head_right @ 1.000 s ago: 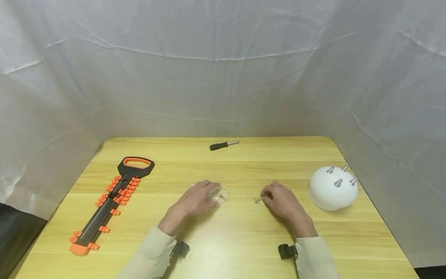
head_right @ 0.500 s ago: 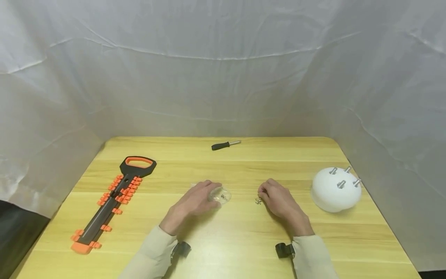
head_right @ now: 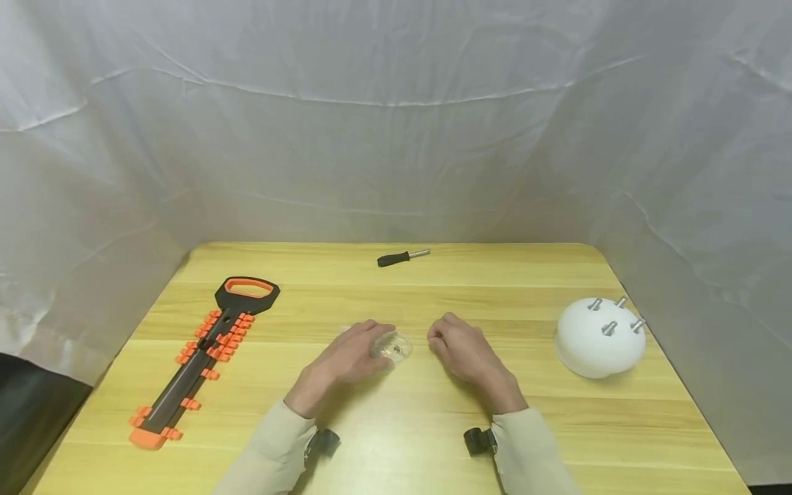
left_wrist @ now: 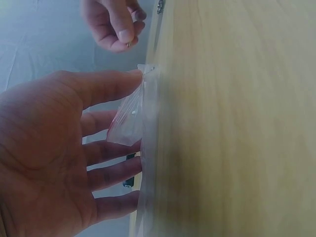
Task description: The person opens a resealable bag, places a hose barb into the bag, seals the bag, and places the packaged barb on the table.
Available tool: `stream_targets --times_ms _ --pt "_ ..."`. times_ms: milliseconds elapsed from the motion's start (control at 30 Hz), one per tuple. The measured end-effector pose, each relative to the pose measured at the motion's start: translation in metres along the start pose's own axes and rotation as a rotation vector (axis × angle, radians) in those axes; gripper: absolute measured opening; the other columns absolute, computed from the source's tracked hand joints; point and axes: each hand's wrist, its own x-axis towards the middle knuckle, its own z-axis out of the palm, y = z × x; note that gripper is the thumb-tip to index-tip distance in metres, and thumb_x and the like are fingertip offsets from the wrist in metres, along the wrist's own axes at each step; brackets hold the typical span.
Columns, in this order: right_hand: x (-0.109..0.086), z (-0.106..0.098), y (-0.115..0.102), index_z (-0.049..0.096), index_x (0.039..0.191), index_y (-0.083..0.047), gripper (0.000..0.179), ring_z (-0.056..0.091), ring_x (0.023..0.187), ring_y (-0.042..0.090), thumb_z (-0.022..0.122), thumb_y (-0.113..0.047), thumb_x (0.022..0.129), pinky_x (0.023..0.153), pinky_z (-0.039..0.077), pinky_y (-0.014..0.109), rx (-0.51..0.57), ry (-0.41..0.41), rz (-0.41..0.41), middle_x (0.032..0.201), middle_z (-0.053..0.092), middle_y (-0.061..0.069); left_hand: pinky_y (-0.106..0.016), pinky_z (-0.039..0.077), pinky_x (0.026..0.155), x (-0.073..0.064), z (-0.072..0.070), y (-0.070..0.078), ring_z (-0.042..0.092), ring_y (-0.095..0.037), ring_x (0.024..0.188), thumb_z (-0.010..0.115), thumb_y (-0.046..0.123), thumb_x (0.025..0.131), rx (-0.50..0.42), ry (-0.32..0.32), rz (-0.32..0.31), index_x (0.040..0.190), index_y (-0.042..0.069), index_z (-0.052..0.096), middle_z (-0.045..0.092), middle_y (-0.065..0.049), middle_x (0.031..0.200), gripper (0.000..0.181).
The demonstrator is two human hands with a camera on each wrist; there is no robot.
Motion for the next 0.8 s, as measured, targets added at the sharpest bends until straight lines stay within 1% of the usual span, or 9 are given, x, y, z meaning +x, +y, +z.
stream_targets --times_ms 133,267,367,633,800 --pt "0.004 0.004 -0.009 0.066 0.095 -0.019 0.008 0.056 0.084 0.008 0.060 -0.024 0.096 0.081 0.052 0.032 0.001 -0.014 -0.021 0.094 0.056 -0.008 -0.038 0.045 0.103 0.000 0.000 0.000 0.054 -0.021 0.118 0.069 0.038 0.088 0.010 0.003 -0.003 0.141 0.018 0.048 0.058 -0.002 0.129 0.061" --pt "0.006 0.009 -0.017 0.066 0.096 -0.018 0.008 0.057 0.086 0.009 0.060 -0.023 0.096 0.087 0.050 0.040 -0.003 -0.025 -0.045 0.096 0.056 -0.008 -0.038 0.045 0.102 0.000 0.000 0.001 0.054 -0.021 0.117 0.069 0.038 0.087 0.004 0.004 -0.009 0.141 0.018 0.049 0.058 -0.002 0.128 0.060" --pt "0.008 0.013 -0.021 0.067 0.098 -0.019 0.009 0.057 0.088 0.009 0.060 -0.024 0.096 0.088 0.048 0.044 -0.018 -0.031 -0.052 0.098 0.056 -0.009 -0.037 0.046 0.101 -0.001 0.000 0.002 0.055 -0.021 0.116 0.069 0.037 0.088 0.007 0.003 -0.009 0.141 0.018 0.049 0.058 -0.002 0.127 0.060" --pt "0.012 0.023 -0.029 0.065 0.098 -0.022 0.009 0.055 0.088 0.008 0.058 -0.026 0.097 0.085 0.046 0.040 -0.033 -0.072 -0.051 0.098 0.053 -0.010 -0.037 0.046 0.101 0.000 0.000 0.002 0.055 -0.021 0.116 0.068 0.038 0.088 0.025 -0.008 -0.010 0.142 0.017 0.048 0.058 -0.002 0.127 0.061" --pt "0.013 0.026 -0.033 0.066 0.100 -0.023 0.010 0.055 0.090 0.008 0.058 -0.026 0.097 0.087 0.046 0.042 -0.037 -0.069 -0.063 0.099 0.053 -0.010 -0.036 0.046 0.102 0.001 0.000 0.001 0.054 -0.021 0.117 0.067 0.039 0.088 0.035 -0.016 -0.011 0.143 0.017 0.047 0.057 -0.003 0.129 0.062"
